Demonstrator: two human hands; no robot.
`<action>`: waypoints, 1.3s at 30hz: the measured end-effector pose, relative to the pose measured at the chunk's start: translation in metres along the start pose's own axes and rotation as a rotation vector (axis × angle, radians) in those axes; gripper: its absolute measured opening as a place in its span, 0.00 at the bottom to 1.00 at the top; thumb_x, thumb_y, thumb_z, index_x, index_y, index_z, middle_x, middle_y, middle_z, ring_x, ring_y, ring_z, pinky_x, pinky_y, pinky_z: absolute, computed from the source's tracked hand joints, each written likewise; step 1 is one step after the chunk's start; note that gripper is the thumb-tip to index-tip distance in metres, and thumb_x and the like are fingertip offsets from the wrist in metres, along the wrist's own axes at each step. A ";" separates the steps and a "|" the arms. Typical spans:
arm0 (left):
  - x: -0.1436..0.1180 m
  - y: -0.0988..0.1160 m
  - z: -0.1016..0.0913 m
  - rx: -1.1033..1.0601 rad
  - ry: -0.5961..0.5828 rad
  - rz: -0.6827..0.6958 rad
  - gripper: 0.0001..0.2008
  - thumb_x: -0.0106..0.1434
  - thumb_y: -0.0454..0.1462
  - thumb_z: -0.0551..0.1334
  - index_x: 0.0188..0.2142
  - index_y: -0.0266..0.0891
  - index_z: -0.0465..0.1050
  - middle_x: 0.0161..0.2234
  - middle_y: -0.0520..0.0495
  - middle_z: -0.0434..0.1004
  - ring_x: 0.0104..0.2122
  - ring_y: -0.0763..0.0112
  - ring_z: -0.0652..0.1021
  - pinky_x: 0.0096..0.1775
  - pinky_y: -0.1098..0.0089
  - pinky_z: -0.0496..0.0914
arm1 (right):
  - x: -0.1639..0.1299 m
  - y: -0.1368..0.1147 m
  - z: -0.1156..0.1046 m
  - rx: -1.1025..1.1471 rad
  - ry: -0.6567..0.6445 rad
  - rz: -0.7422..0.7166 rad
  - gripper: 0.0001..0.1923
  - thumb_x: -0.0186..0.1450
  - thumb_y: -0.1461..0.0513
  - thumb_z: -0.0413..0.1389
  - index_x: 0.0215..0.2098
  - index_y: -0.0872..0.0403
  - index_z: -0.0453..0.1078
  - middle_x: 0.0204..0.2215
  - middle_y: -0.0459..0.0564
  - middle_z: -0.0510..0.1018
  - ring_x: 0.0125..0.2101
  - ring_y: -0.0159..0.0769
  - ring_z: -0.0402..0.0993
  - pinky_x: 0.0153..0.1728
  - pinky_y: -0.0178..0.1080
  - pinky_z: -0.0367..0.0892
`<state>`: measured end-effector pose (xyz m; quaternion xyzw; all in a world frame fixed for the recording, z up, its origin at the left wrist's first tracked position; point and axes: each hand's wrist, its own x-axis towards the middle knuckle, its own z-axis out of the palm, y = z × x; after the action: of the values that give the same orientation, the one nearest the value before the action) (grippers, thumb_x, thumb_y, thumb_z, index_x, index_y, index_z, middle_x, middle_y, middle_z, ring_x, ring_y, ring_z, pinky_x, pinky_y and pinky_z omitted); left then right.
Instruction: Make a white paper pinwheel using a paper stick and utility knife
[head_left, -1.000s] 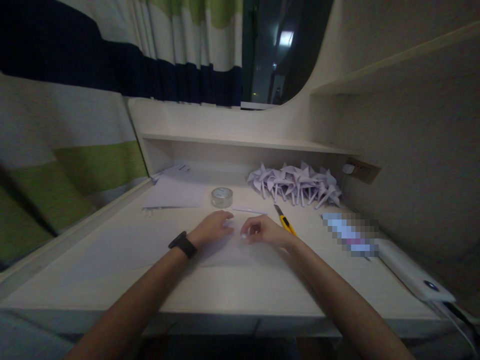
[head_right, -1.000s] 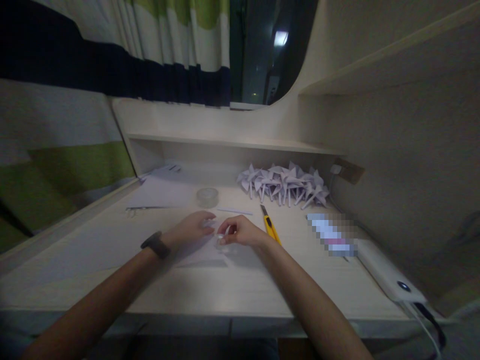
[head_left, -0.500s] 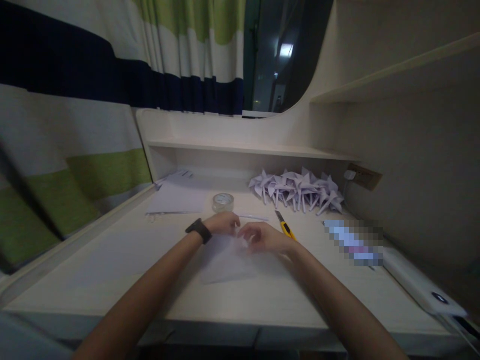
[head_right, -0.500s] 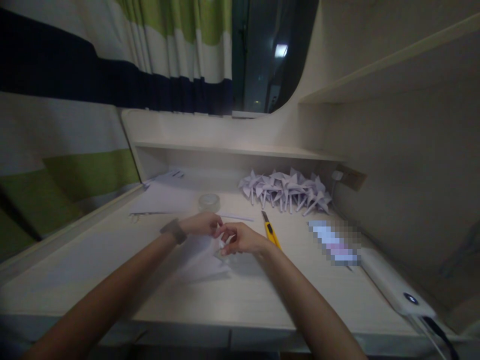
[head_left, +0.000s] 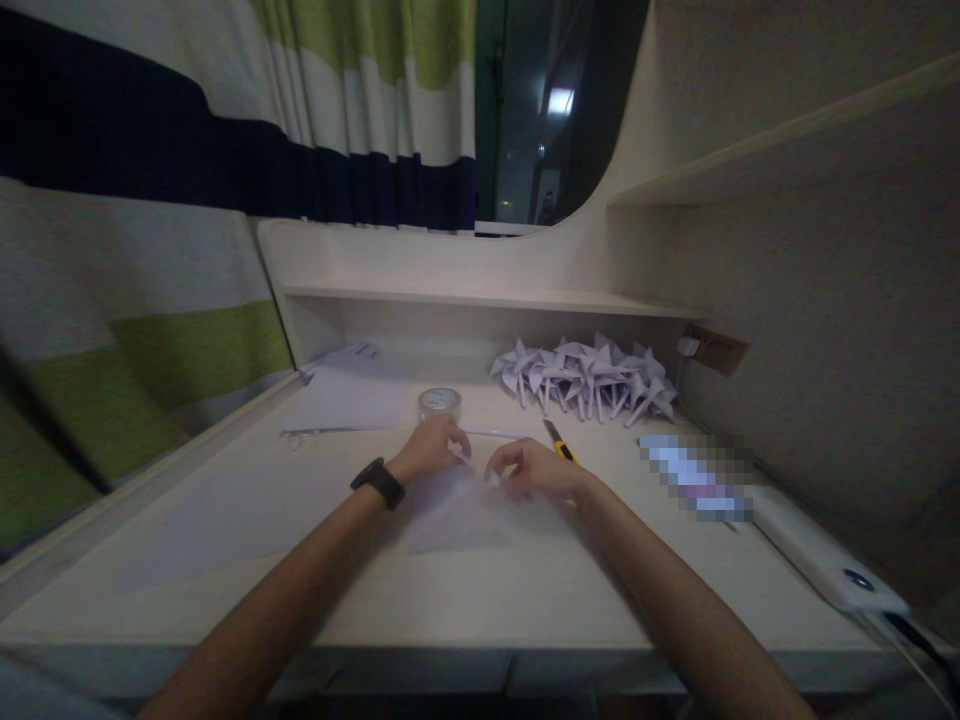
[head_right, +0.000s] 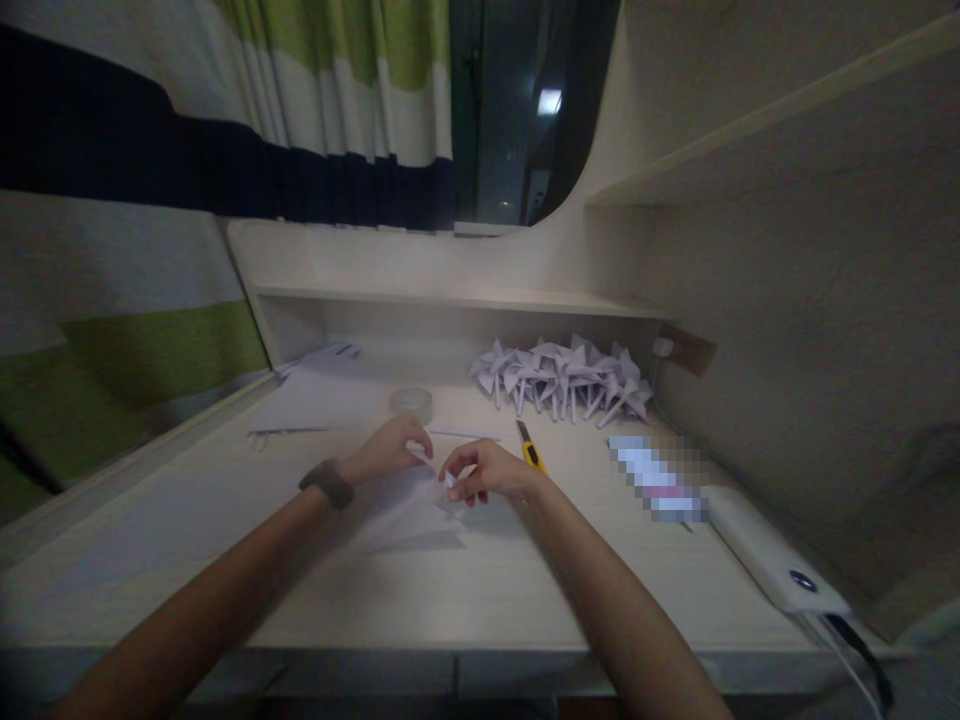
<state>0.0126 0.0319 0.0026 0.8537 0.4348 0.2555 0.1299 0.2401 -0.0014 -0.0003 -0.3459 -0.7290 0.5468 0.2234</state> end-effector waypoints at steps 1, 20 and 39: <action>-0.002 -0.001 0.001 0.031 0.017 -0.026 0.05 0.48 0.35 0.68 0.28 0.42 0.81 0.33 0.45 0.79 0.37 0.60 0.75 0.41 0.67 0.64 | 0.000 0.000 0.000 -0.002 0.015 -0.004 0.19 0.48 0.60 0.68 0.37 0.58 0.74 0.22 0.42 0.74 0.16 0.25 0.69 0.14 0.27 0.59; -0.048 0.018 0.001 -0.702 -0.070 -0.274 0.17 0.60 0.46 0.62 0.34 0.33 0.79 0.30 0.42 0.79 0.27 0.70 0.74 0.30 0.70 0.66 | 0.013 0.013 0.007 0.090 0.133 -0.069 0.22 0.45 0.58 0.70 0.34 0.56 0.69 0.30 0.48 0.81 0.15 0.25 0.68 0.14 0.28 0.58; -0.052 0.017 0.010 -0.782 -0.017 -0.257 0.21 0.52 0.36 0.68 0.46 0.30 0.75 0.33 0.41 0.81 0.31 0.64 0.80 0.37 0.62 0.73 | 0.017 0.014 0.012 -0.135 0.177 -0.139 0.16 0.43 0.59 0.70 0.29 0.56 0.77 0.23 0.43 0.75 0.23 0.27 0.61 0.25 0.32 0.56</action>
<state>0.0043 -0.0205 -0.0155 0.6807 0.4069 0.3763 0.4790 0.2242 0.0063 -0.0181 -0.3556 -0.7638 0.4472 0.3004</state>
